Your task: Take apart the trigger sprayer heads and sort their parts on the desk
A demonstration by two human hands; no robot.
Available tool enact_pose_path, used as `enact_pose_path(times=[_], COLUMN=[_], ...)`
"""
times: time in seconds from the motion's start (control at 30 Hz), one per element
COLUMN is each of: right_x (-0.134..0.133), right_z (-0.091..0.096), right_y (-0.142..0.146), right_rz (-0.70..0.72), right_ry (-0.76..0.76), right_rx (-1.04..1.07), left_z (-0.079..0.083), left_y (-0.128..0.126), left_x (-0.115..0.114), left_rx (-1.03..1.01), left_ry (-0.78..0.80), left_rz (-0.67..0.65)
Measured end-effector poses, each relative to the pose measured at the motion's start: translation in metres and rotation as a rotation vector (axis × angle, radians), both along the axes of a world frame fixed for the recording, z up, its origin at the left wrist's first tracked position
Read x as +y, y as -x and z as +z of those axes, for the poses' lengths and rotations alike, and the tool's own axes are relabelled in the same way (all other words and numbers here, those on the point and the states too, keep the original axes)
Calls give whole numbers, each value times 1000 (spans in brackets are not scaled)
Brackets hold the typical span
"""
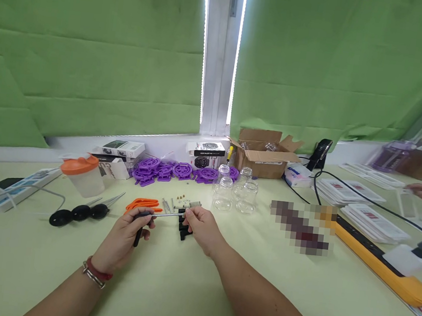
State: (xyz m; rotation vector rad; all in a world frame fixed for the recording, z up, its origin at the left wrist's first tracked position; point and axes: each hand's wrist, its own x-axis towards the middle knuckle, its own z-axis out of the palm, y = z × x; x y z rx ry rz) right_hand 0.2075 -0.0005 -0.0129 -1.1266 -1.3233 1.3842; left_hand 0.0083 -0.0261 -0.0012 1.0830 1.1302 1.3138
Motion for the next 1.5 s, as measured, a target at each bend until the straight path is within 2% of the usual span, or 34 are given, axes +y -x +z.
enact_pose_path(times=[0.3, 0.6, 1.27, 1.5], right_x=[2, 2, 2, -2], right_z=[-6, -7, -9, -1], right_y=[0, 0, -2, 0], right_rz=[-4, 8, 52, 47], right_ry=[-97, -86, -104, -84], right_rx=[62, -37, -151, -191], left_z=[-1, 2, -3, -5], left_y=[-2, -3, -2, -1], left_x=[0, -1, 0, 0], left_rx=[-10, -12, 7, 14], left_ry=[2, 3, -5, -16], left_rz=[18, 13, -11, -16])
